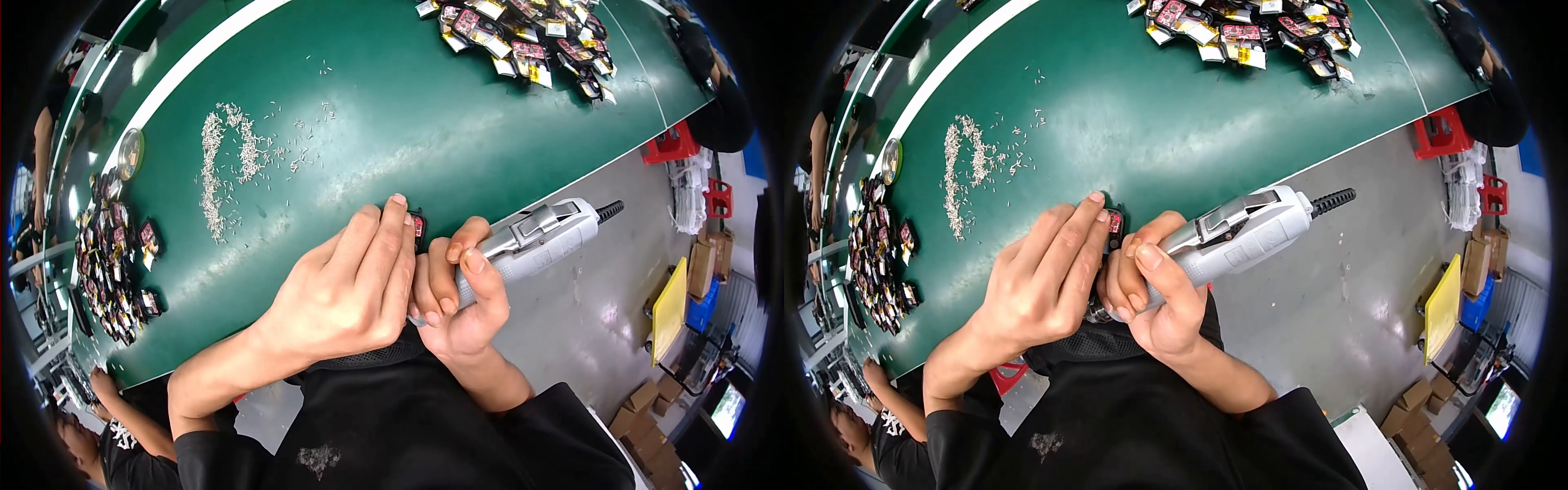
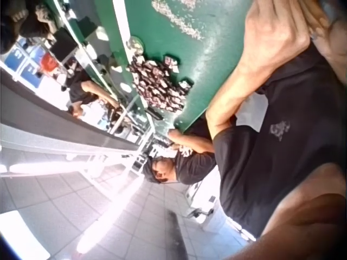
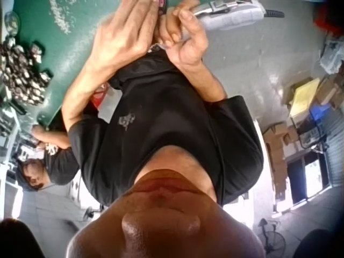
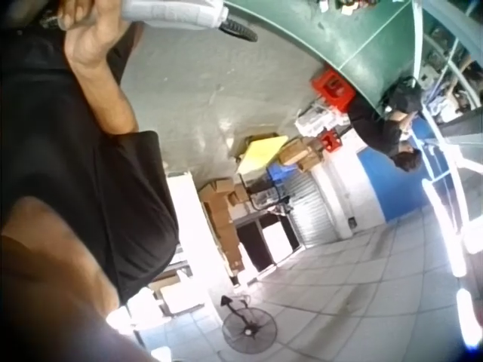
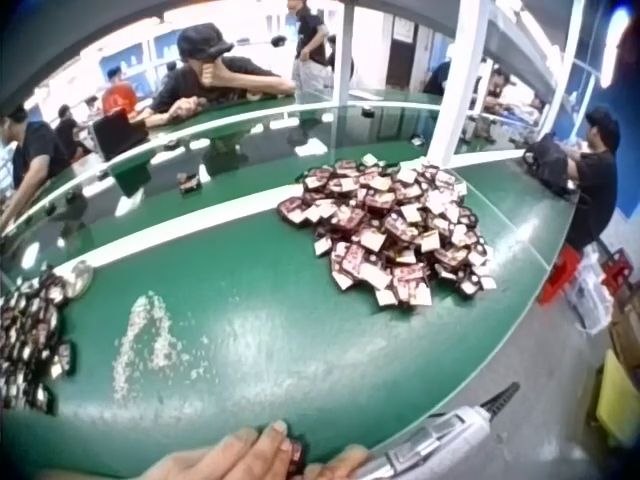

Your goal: The worker is using an electric screwdriver to assemble small electronic components on a green conveyor belt assembly line.

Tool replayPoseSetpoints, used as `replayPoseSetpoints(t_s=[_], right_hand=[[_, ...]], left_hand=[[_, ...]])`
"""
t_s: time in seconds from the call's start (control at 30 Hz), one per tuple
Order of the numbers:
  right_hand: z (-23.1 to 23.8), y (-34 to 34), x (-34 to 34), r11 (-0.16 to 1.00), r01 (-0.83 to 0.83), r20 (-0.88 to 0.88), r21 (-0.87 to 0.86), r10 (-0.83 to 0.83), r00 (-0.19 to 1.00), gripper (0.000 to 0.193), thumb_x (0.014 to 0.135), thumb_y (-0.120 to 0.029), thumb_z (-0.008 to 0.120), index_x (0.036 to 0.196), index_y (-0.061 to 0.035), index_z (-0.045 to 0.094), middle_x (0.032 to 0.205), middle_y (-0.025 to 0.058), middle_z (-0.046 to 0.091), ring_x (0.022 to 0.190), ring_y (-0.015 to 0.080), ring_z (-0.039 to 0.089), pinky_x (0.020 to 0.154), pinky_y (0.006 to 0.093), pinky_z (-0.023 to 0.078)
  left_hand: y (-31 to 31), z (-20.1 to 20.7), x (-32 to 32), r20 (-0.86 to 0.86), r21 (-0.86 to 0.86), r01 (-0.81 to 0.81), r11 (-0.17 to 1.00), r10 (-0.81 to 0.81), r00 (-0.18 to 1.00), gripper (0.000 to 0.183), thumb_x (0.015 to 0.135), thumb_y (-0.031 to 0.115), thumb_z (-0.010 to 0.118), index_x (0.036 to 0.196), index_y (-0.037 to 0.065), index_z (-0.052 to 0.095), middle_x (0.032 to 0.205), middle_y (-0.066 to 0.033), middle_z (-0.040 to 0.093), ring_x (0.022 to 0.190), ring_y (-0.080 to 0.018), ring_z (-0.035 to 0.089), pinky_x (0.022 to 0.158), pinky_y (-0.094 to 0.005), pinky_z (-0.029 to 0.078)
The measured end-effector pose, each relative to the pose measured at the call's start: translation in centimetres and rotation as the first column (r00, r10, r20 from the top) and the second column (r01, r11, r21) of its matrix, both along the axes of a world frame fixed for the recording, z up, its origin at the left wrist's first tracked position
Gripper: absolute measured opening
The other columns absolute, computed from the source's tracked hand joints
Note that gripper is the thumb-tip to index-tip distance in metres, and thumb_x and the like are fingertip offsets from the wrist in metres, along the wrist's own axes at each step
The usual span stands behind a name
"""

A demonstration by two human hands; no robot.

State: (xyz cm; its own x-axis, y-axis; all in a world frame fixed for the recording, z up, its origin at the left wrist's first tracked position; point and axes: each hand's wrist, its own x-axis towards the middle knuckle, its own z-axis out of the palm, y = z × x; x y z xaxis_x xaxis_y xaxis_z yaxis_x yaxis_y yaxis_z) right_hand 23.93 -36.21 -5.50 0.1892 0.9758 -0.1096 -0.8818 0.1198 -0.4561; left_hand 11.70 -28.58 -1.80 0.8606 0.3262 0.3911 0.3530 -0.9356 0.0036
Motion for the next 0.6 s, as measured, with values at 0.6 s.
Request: replayPoseSetpoints(t_s=[0.6], right_hand=[[4.7,4.2,7.4,0.919,-0.22,0.378,0.326,0.087,0.922,0.017,0.097,-0.025,0.046,0.094,-0.0083,0.043,0.055,-0.0002,0.042,0.041,0.0105,0.04,0.044,0.0267,0.039]], left_hand=[[-0.8,1.1,-0.2,-0.192,-0.162,-0.084,0.983,0.052,0.98,0.04,0.064,-0.002,0.063,0.1,-0.018,0.057,0.109,-0.0286,0.057,0.089,-0.0325,0.058,0.07,-0.0342,0.053]])
